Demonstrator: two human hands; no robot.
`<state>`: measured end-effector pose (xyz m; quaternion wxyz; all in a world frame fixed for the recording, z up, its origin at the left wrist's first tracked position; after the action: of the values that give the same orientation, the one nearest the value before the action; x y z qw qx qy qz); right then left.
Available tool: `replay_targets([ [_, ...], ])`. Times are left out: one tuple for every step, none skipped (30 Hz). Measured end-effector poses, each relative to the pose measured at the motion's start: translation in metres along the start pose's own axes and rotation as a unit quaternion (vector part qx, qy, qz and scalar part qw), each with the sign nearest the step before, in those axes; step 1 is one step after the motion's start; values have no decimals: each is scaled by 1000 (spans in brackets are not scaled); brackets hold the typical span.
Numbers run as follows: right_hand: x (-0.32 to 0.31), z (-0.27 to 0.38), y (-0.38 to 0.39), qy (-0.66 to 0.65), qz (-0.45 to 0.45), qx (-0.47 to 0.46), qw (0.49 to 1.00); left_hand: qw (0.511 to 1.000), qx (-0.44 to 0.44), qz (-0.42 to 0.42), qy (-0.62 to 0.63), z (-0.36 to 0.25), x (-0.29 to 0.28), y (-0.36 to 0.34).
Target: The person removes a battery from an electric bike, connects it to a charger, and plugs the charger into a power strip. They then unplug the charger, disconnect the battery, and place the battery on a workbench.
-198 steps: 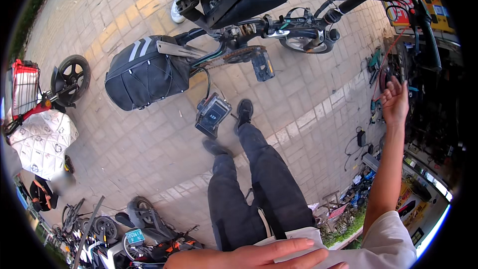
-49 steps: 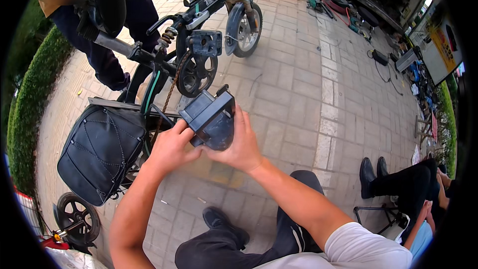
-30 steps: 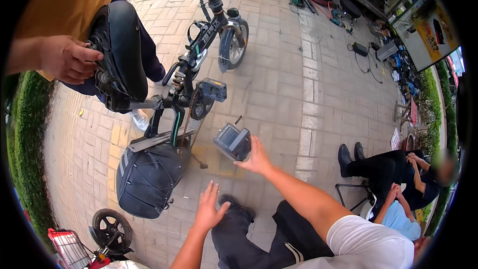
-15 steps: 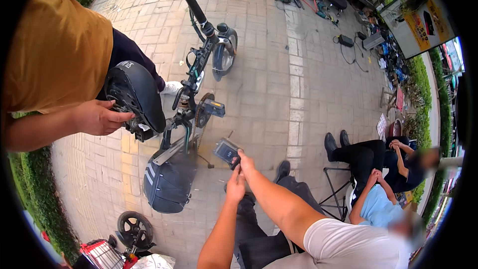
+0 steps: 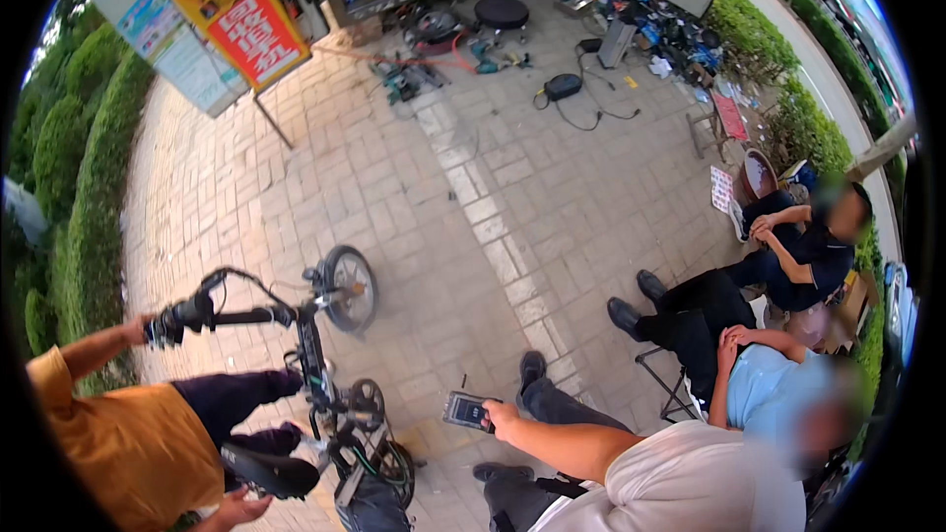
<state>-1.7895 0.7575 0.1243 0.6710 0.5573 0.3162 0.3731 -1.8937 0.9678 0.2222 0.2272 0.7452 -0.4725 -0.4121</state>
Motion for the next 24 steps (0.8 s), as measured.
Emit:
replay_targets([
  [-7,39,11,-20,-15,-11,1000,1000,9,5,-4,-44,5,-18],
  [-12,84,18,-46,-24,-19,998,1000,18,11,-6,-87,11,-34],
  [-19,121,25,-71,-35,-21,997,999,26,16,-11,-130,16,-48],
  [-29,154,28,-93,-50,-21,994,999,31,25,-17,-166,25,-61],
  [-38,187,26,-126,-61,-38,989,999,34,32,-25,-202,32,-74],
  [-48,221,21,-155,-69,-59,984,998,36,40,-27,-234,42,-86],
  [-54,250,13,-186,-76,-78,976,998,34,47,-32,-262,50,-100],
  [-69,278,7,-222,-82,-81,968,998,28,55,-34,-287,59,-112],
  [-91,303,-4,-254,-85,-90,959,997,19,64,-35,-310,70,-125],
  [-113,325,-13,-271,-113,-110,950,997,10,71,-34,-331,81,-139],
  [-128,353,-26,-280,-138,-125,942,997,-9,72,-34,-347,90,-154],
  [-140,384,-30,-301,-138,-154,931,996,-28,74,-40,-366,100,-171],
  [-150,410,-31,-317,-140,-180,921,995,-46,72,-43,-382,108,-187],
  [-161,443,-20,-307,-151,-194,919,995,-61,70,-47,-400,116,-207],
  [-159,515,-11,-303,-160,-226,912,993,-76,75,-47,-430,129,-229],
  [-166,548,-4,-300,-180,-241,905,993,-80,77,-50,-455,140,-248],
  [-170,581,1,-296,-198,-257,898,992,-79,80,-51,-484,153,-270],
  [-170,607,6,-295,-212,-266,893,993,-67,83,-53,-512,159,-291],
  [-180,635,3,-311,-212,-281,883,994,-37,99,-32,-547,176,-319],
  [-174,666,5,-309,-216,-279,883,990,12,135,36,-583,174,-365],
  [-182,696,12,-308,-241,-281,876,958,-6,240,155,-643,206,-373],
  [-190,722,19,-291,-252,-278,880,988,95,115,-42,-704,234,-381],
  [-208,748,28,-276,-273,-277,879,975,152,158,-45,-790,278,-357],
  [-210,783,24,-273,-257,-281,883,965,207,143,-75,-850,288,-361],
])
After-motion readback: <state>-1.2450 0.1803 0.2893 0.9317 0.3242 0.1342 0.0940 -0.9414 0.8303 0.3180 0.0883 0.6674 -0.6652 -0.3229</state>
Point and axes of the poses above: each hand's wrist, its own y-axis away from the middle knuckle, its own x-axis out of the palm, z = x × y, the point moved 2 cm from there along -y, towards the middle knuckle, and after that the axes turned 3 degrees about -y, right-handed, at the moved point
